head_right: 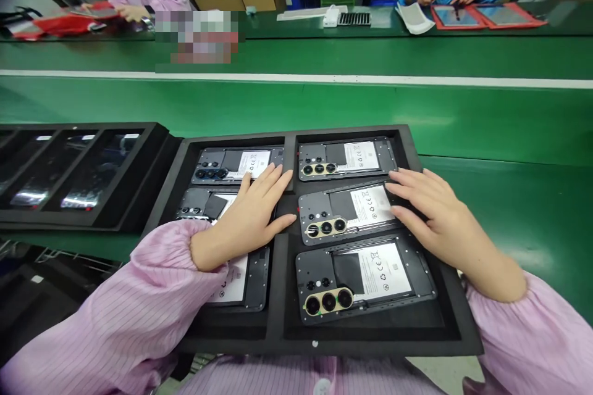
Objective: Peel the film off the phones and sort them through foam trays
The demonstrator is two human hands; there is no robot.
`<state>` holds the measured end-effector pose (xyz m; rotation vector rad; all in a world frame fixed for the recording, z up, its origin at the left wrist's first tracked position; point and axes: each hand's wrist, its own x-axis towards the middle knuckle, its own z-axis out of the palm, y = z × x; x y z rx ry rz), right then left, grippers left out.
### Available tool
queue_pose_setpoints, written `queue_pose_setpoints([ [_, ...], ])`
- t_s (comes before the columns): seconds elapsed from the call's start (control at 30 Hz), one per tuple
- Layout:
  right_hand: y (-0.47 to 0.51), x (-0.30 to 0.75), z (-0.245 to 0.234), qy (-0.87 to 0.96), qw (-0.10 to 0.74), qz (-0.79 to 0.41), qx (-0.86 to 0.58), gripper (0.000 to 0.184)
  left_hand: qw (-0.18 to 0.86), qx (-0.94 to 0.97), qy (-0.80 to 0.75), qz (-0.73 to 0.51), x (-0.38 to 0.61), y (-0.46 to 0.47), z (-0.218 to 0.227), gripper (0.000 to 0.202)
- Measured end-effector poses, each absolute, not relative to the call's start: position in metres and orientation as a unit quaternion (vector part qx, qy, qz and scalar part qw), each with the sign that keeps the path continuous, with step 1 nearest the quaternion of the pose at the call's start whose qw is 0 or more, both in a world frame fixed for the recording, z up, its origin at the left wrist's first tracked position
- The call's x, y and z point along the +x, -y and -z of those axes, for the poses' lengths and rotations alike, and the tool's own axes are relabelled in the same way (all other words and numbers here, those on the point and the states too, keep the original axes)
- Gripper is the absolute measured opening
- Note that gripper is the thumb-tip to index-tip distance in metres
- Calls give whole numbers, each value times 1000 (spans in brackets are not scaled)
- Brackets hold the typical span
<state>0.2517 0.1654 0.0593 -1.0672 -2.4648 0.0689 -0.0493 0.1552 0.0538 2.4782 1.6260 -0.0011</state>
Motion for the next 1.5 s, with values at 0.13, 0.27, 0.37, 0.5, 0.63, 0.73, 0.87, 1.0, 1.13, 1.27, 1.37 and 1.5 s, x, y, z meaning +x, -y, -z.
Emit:
queue_pose_setpoints([
  [0.13,-169,247,-50,883,238,-85,-396,25,78,838,-540,-7,-49,-156,-52,66],
  [0.27,-170,248,-50,888,236,-83,-385,26,59,841,-538,-20,-50,-156,-49,64],
  [0.37,-170,249,-50,891,237,-72,-380,27,35,852,-520,-45,-51,-155,-47,63],
  [0.5,-170,251,-49,887,239,-86,-385,27,-15,849,-511,-132,-52,-152,-52,37],
  [0.63,-170,251,-51,883,244,-111,-385,27,26,845,-486,-222,-50,-147,-60,21],
  [0.73,-170,251,-52,879,247,-125,-389,26,93,855,-454,-235,-49,-146,-60,20],
  [0.87,-169,254,-47,879,245,-137,-387,26,96,844,-478,-223,-51,-150,-59,22],
  [1.0,-168,260,-39,886,227,-137,-381,29,108,837,-500,-191,-54,-154,-61,22],
  [1.13,-167,262,-39,890,212,-134,-381,31,119,839,-500,-178,-55,-153,-61,20],
  [1.27,-166,260,-41,890,216,-136,-379,31,116,838,-501,-181,-56,-151,-56,21],
  [1.37,-166,259,-41,888,223,-137,-379,30,116,838,-503,-175,-55,-151,-55,21],
  [1.5,-167,257,-46,882,230,-144,-385,27,109,844,-501,-160,-54,-152,-59,20],
])
